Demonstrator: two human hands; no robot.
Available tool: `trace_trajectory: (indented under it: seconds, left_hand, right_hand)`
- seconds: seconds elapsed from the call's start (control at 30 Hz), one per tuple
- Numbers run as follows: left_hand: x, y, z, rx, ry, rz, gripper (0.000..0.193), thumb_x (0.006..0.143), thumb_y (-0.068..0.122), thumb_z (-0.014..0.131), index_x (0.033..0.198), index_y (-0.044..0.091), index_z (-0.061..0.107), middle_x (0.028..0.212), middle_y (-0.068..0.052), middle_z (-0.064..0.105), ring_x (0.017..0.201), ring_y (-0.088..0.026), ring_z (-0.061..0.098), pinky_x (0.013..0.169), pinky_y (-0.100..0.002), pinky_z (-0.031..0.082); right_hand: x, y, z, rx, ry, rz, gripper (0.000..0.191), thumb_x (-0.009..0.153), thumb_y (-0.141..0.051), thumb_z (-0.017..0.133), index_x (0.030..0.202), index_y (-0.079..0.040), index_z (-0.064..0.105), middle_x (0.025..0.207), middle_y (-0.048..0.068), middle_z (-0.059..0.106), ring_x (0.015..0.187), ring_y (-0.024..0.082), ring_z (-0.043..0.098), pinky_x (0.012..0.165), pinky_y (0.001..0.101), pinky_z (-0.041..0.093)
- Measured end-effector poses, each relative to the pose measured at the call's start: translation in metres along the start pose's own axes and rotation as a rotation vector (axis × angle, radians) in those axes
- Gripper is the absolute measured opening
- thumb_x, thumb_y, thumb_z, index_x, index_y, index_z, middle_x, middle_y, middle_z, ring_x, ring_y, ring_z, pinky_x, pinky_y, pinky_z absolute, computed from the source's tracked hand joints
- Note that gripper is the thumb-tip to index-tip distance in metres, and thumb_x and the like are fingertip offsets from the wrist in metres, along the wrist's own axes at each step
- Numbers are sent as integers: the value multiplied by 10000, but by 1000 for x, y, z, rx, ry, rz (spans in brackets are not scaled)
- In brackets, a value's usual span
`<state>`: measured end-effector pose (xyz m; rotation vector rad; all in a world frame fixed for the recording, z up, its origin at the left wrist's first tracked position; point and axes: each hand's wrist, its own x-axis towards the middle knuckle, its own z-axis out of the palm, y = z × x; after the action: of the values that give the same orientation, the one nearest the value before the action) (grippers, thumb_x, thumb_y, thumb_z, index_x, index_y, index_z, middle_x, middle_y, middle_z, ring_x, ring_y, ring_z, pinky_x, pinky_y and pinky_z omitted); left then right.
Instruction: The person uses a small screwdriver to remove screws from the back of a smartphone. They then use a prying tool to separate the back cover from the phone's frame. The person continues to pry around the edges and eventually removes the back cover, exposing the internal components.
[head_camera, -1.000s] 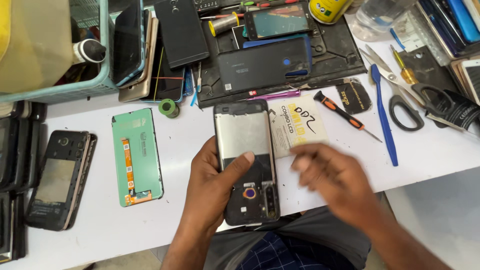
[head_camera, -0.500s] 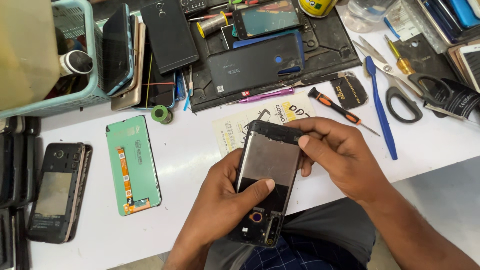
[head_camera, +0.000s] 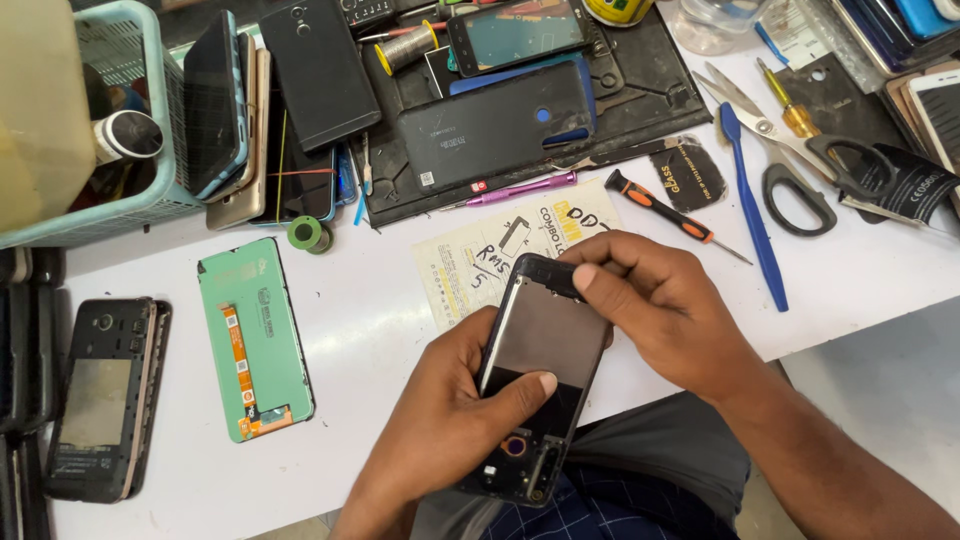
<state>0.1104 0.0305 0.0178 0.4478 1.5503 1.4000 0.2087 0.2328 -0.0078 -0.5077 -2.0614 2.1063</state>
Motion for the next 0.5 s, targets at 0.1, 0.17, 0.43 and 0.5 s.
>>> trace_trajectory:
  seconds: [0.1,0.17,0.43,0.5]
  left_hand:
    - [6,6,-6,-23,-53,109,409,884,76,726,1263,-37,621,970,-65,757,834,-66,688,707,-204,570]
    - [11,20,-19,72,-43,53,401,854,93,735,1229,-16,646,961,-40,757,778,-58,676,620,-225,563]
    - [49,91,-50,704,-105,-91,437,772,166,786,1184,66,681,833,-76,773,632,-137,657,536,-301,533]
    - [62,94,-45,809,-136,-127,467,788,189,807,1212,78,648,827,-102,756,627,-162,648,536,-325,524]
  right_hand:
    - [0,2,-5,-75,33,24,312,1052,-197,555,1223,12,712,875,51,706,742,70,632,641,226,537]
    - [1,2,-10,-136,42,16,337,1045,-226,553,1260,-16,703,839,64,686,692,90,631,617,236,542]
    - [-6,7,-24,-256,211,-69,302,997,-155,600,1237,18,661,932,38,726,758,69,653,642,218,546]
    - [-11,10,-25,-292,233,-95,294,985,-120,629,1234,33,661,913,39,716,751,60,632,646,210,530]
